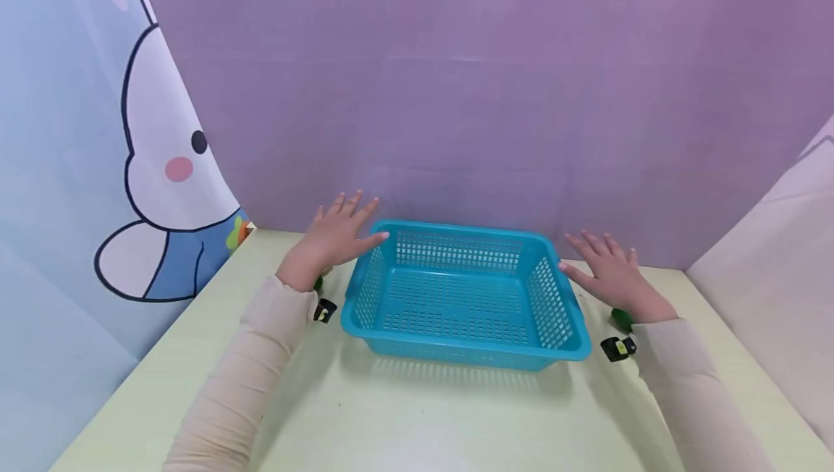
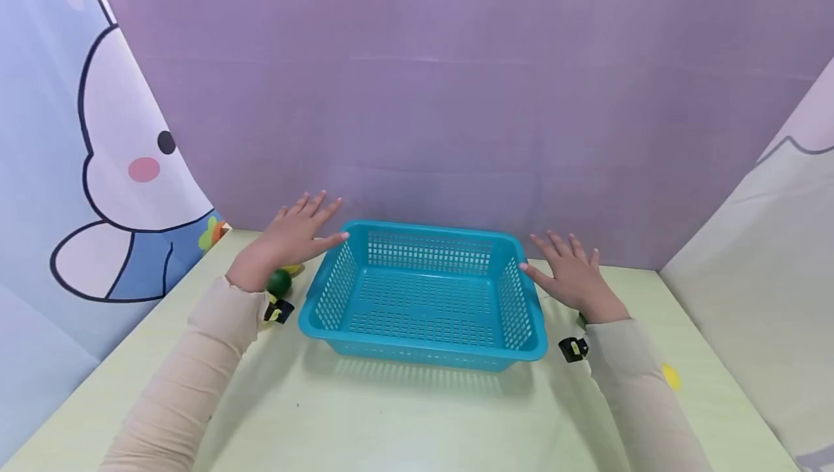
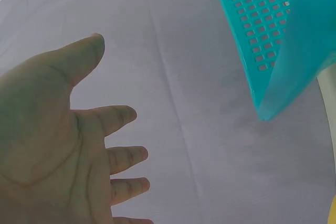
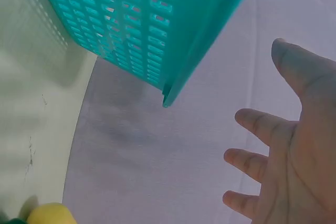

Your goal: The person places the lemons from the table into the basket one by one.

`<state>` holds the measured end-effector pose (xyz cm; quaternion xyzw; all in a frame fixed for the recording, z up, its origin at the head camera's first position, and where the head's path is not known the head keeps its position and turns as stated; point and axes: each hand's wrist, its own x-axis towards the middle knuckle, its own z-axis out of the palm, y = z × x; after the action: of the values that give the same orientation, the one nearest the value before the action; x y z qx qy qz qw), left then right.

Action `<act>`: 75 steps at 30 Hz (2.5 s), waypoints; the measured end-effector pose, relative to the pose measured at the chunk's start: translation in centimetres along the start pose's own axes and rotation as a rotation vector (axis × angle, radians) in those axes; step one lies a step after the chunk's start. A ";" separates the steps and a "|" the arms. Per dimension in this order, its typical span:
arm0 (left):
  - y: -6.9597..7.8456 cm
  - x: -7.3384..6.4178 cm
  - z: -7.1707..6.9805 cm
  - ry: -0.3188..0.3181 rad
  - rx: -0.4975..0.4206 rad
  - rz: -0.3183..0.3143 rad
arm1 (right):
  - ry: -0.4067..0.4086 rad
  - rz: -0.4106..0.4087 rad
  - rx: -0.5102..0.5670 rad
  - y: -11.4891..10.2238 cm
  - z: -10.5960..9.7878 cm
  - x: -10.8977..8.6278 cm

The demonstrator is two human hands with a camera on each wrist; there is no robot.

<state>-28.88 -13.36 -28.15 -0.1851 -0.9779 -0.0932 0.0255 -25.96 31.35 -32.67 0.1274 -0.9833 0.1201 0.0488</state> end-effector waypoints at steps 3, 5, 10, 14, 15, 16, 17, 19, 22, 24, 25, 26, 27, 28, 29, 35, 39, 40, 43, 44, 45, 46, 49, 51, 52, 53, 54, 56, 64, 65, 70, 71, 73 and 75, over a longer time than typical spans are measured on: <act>-0.6 -0.7 -0.4 0.003 -0.015 0.016 | -0.003 0.001 0.003 -0.9 -0.4 -0.5; -0.9 -0.7 -0.4 0.007 -0.022 0.023 | -0.003 -0.007 0.020 -0.8 -0.4 -0.6; -1.3 -1.0 0.1 0.003 -0.047 0.024 | 0.005 -0.022 0.066 -0.6 -0.4 -1.3; -1.7 -1.5 0.7 0.001 -0.059 0.008 | 0.010 -0.036 0.100 -0.6 0.1 -1.7; -1.8 -1.5 0.9 0.003 -0.059 0.007 | 0.010 -0.043 0.110 -0.6 0.2 -1.8; -1.8 -1.5 1.0 0.005 -0.061 0.006 | 0.011 -0.052 0.120 -0.6 0.2 -1.9; -1.9 -1.5 1.1 0.006 -0.063 0.005 | 0.014 -0.061 0.131 -0.6 0.2 -2.0; -2.0 -1.5 1.1 0.005 -0.066 0.001 | 0.010 -0.074 0.158 -0.4 0.3 -2.0; -2.3 -1.6 1.1 -0.002 -0.062 -0.009 | 0.003 -0.075 0.210 -0.3 0.6 -2.0; -2.6 -1.7 0.9 0.009 -0.062 -0.017 | 0.001 -0.071 0.261 -0.3 0.8 -2.1; -2.8 -1.9 0.8 0.015 -0.063 -0.019 | 0.004 -0.074 0.288 -0.3 0.8 -2.3; -2.9 -2.0 0.7 0.020 -0.067 -0.022 | 0.006 -0.076 0.316 -0.4 0.8 -2.4; -3.1 -2.1 0.6 0.025 -0.071 -0.027 | 0.012 -0.081 0.340 -0.5 0.9 -2.6; -3.2 -2.2 0.5 0.031 -0.076 -0.030 | 0.015 -0.085 0.365 -0.6 0.9 -2.8; -3.3 -2.3 0.3 0.036 -0.079 -0.033 | 0.016 -0.087 0.387 -0.7 0.9 -3.0; -3.9 -3.0 0.2 0.051 -0.078 -0.036 | 0.012 -0.094 0.494 -0.9 1.3 -4.2; -4.1 -3.5 0.3 0.055 -0.082 -0.023 | 0.002 -0.080 0.563 -0.6 1.9 -4.8; -4.2 -3.5 0.4 0.057 -0.084 -0.019 | 0.004 -0.076 0.575 -0.5 2.0 -4.9; -4.4 -3.7 0.6 0.060 -0.082 -0.015 | 0.020 -0.068 0.604 -0.4 2.5 -5.2; -4.5 -3.8 0.6 0.064 -0.083 -0.016 | 0.024 -0.066 0.615 -0.4 2.7 -5.1; -4.6 -3.9 0.8 0.069 -0.081 -0.019 | 0.031 -0.067 0.624 -0.5 2.8 -5.1; -4.7 -3.9 0.9 0.074 -0.080 -0.019 | 0.034 -0.067 0.636 -0.5 2.9 -5.1; -4.9 -4.0 1.2 0.082 -0.079 -0.018 | 0.048 -0.051 0.663 -0.7 3.0 -5.0; -5.0 -3.9 1.4 0.090 -0.078 -0.012 | 0.048 -0.029 0.682 -0.7 2.9 -5.0; -5.2 -4.0 1.4 0.097 -0.080 -0.009 | 0.044 -0.018 0.696 -0.7 2.8 -5.0; -5.3 -4.0 1.3 0.103 -0.081 -0.011 | 0.038 -0.004 0.710 -0.8 2.8 -4.9; -5.4 -4.1 1.2 0.110 -0.080 -0.013 | 0.032 0.003 0.725 -0.8 2.8 -4.7; -5.7 -4.5 1.0 0.121 -0.078 -0.013 | 0.018 0.013 0.768 -1.0 2.8 -4.4; -6.9 -5.5 0.6 0.116 -0.110 0.006 | 0.005 0.073 0.911 -0.8 3.6 -3.7; -7.1 -5.6 0.7 0.115 -0.107 0.000 | 0.001 0.081 0.919 -0.7 3.7 -3.7; -7.6 -6.1 1.1 0.068 -0.128 -0.005 | -0.020 0.104 0.959 -0.2 4.2 -3.7; -7.6 -6.2 1.1 0.053 -0.138 -0.002 | -0.024 0.111 0.966 -0.1 4.2 -3.7; -7.6 -6.3 1.1 0.035 -0.153 0.007 | -0.037 0.120 0.994 0.0 4.2 -3.6; -7.8 -6.6 1.0 0.027 -0.156 0.011 | -0.054 0.130 1.018 0.1 4.3 -3.6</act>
<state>-25.66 -22.62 -31.06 -0.1909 -0.9662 -0.1715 0.0247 -22.84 31.22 -37.27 0.0765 -0.8070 0.5832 -0.0526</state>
